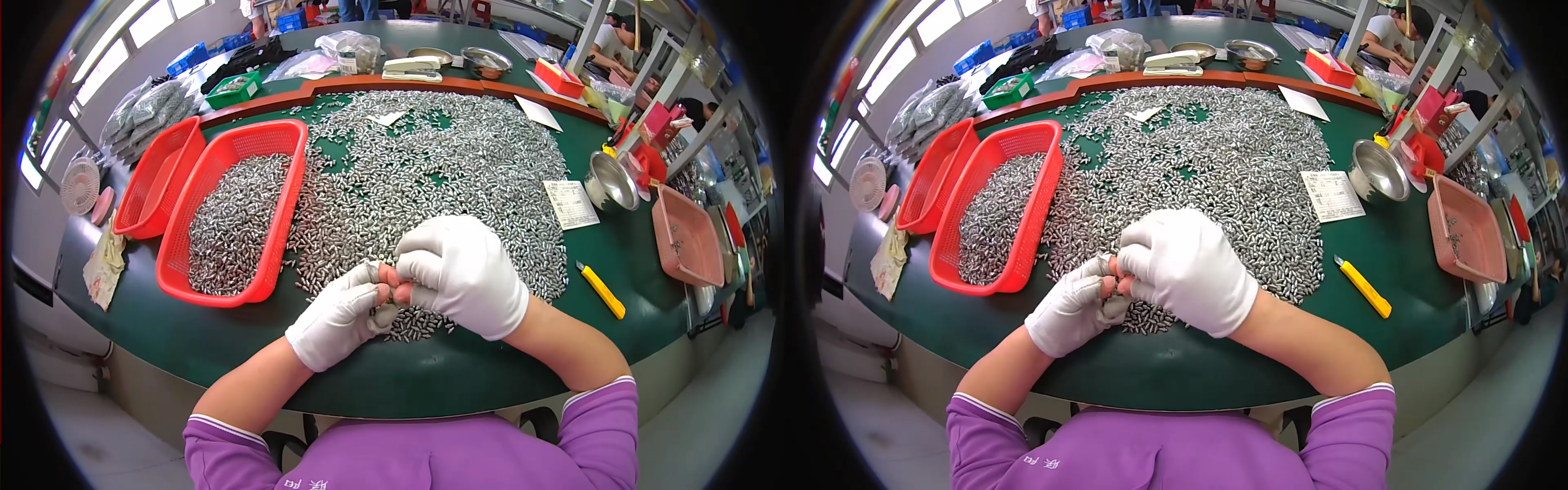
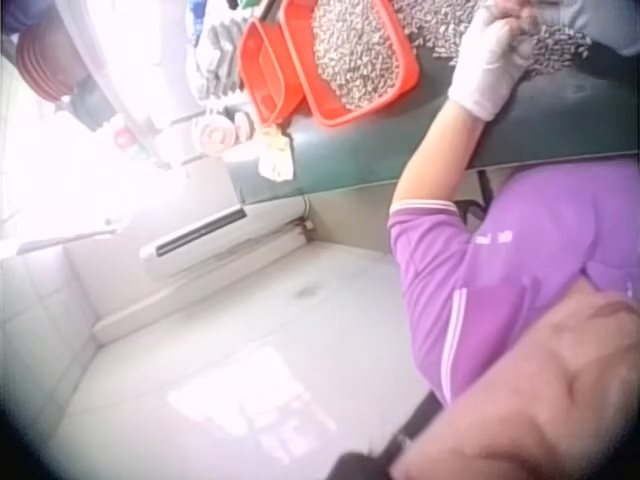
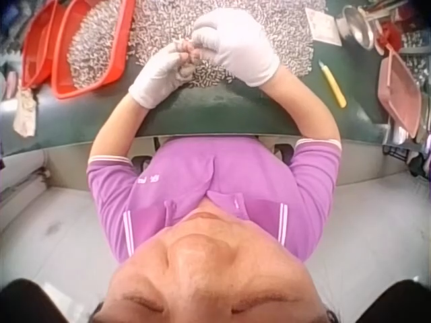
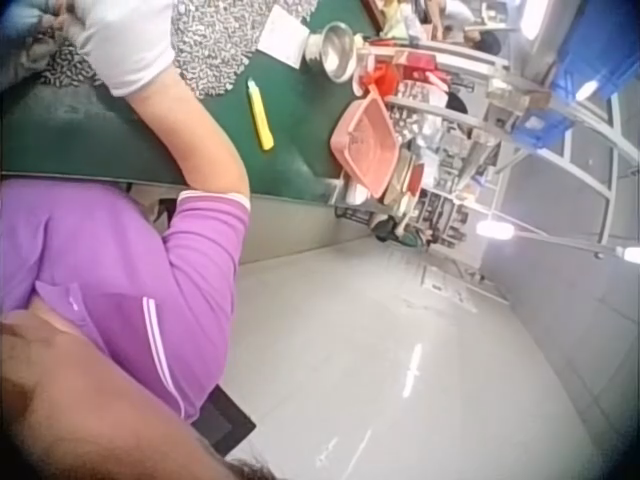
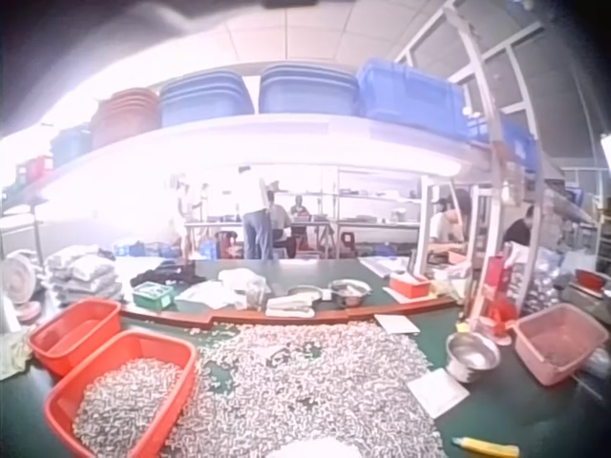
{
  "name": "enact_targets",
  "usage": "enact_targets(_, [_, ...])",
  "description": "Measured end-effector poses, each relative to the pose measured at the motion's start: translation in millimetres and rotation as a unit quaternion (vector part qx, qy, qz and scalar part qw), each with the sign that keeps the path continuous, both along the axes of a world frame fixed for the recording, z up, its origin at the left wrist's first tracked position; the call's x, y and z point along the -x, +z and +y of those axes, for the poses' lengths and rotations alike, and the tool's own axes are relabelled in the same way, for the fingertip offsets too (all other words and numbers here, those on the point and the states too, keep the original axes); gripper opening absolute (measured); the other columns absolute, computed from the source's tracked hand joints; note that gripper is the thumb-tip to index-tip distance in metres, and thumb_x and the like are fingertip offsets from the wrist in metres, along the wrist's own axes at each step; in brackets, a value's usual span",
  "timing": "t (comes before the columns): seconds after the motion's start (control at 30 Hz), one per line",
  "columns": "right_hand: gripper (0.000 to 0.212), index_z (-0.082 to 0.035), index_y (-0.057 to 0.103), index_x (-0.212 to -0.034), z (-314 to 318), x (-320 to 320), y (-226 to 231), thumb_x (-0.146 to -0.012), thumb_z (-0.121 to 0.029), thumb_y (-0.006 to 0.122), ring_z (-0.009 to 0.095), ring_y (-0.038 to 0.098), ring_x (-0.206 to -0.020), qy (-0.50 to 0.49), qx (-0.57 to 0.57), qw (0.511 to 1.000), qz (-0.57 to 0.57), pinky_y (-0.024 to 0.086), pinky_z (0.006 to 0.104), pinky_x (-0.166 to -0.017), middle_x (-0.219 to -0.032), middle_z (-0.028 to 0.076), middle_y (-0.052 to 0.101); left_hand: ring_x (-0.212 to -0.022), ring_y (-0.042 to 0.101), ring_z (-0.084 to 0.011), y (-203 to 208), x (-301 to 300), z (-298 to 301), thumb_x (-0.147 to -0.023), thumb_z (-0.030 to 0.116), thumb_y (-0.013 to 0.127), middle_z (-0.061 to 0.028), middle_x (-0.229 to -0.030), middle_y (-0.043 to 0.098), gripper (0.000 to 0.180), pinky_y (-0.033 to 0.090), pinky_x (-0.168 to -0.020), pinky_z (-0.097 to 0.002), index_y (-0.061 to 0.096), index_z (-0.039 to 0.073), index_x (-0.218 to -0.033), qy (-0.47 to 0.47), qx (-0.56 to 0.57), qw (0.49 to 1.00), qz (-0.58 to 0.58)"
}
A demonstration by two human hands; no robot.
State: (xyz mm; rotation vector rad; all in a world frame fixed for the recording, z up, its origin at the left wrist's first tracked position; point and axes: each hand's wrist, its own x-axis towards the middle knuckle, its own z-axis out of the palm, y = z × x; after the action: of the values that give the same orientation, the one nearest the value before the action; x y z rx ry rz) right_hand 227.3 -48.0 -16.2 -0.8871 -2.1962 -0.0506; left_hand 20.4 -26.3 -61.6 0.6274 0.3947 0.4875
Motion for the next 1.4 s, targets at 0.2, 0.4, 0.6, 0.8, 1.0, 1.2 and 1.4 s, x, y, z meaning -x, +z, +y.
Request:
enact_targets(0.2, [0.018,-0.007,0.064,-0.079,-1.9,1.6,-3.0,-0.069,-0.017,0.074,0.025,0.063,-0.075,0.006,0.016,1.000,0.007,0.051,0.0364,-0.065,-0.082,0.005,0.063,-0.079,0.052,-0.0063,0.7,-0.3,-1.8,-0.094,0.021,0.064,-0.0017,-0.101,0.060,0.025,0.042,-0.071,-0.0191,0.052,0.009,-0.112,0.021,-0.022,0.999,0.033])
enact_targets(0.4, [0.016,-0.005,0.065,-0.081,-1.2,0.7,-1.8,-0.070,-0.013,0.073,0.028,0.062,-0.076,-0.017,0.032,0.998,0.051,0.052,0.0373,-0.067,-0.083,0.007,0.063,-0.069,0.044,-0.0060,8.7,-3.2,0.3,-0.097,0.022,0.059,-0.0007,-0.094,0.057,0.021,0.038,-0.065,-0.0191,0.051,0.007,-0.110,0.044,0.003,0.999,0.023])
enact_targets(0.6, [0.023,-0.006,0.066,-0.083,-5.4,9.5,-3.5,-0.063,-0.009,0.077,0.029,0.063,-0.074,0.029,0.059,0.996,0.052,0.052,0.0378,-0.064,-0.087,0.008,0.065,-0.075,0.051,-0.0068,-0.9,-2.9,1.4,-0.097,0.021,0.059,-0.0004,-0.094,0.057,0.019,0.042,-0.069,-0.0206,0.050,0.009,-0.110,0.063,-0.004,0.997,0.036])
enact_targets(0.8, [0.019,-0.004,0.062,-0.081,-7.2,14.3,-10.7,-0.066,-0.009,0.073,0.029,0.063,-0.074,-0.003,0.030,0.999,0.028,0.052,0.0384,-0.064,-0.085,0.009,0.064,-0.080,0.054,-0.0091,-1.3,-2.3,-0.2,-0.097,0.020,0.059,-0.0008,-0.095,0.056,0.021,0.044,-0.075,-0.0233,0.050,0.009,-0.111,0.068,0.001,0.998,0.004])
enact_targets(1.0, [0.014,-0.003,0.061,-0.081,-8.0,12.6,-7.7,-0.072,-0.009,0.070,0.030,0.062,-0.076,-0.034,0.078,0.996,0.033,0.051,0.0387,-0.066,-0.085,0.010,0.063,-0.082,0.052,-0.0081,4.5,-5.0,-4.3,-0.095,0.021,0.062,-0.0008,-0.097,0.057,0.024,0.043,-0.077,-0.0222,0.051,0.008,-0.112,0.082,-0.015,0.996,0.007])
enact_targets(1.2, [0.014,-0.002,0.065,-0.087,-6.8,6.1,-16.2,-0.076,-0.011,0.068,0.030,0.063,-0.083,-0.045,0.144,0.980,0.131,0.051,0.0391,-0.074,-0.091,0.010,0.064,-0.073,0.046,-0.0063,7.2,-4.5,-3.5,-0.091,0.023,0.067,-0.0007,-0.094,0.056,0.026,0.039,-0.068,-0.0188,0.053,0.009,-0.107,0.052,-0.066,0.994,0.077])
enact_targets(1.4, [0.032,-0.006,0.065,-0.106,5.9,-10.0,-18.4,-0.076,-0.013,0.070,0.031,0.062,-0.095,-0.174,0.103,0.978,-0.051,0.050,0.0397,-0.084,-0.103,0.011,0.064,-0.068,0.045,-0.0062,3.8,-0.3,-0.9,-0.092,0.020,0.065,-0.0024,-0.091,0.059,0.019,0.039,-0.064,-0.0191,0.053,0.010,-0.103,0.044,-0.046,0.997,0.044])
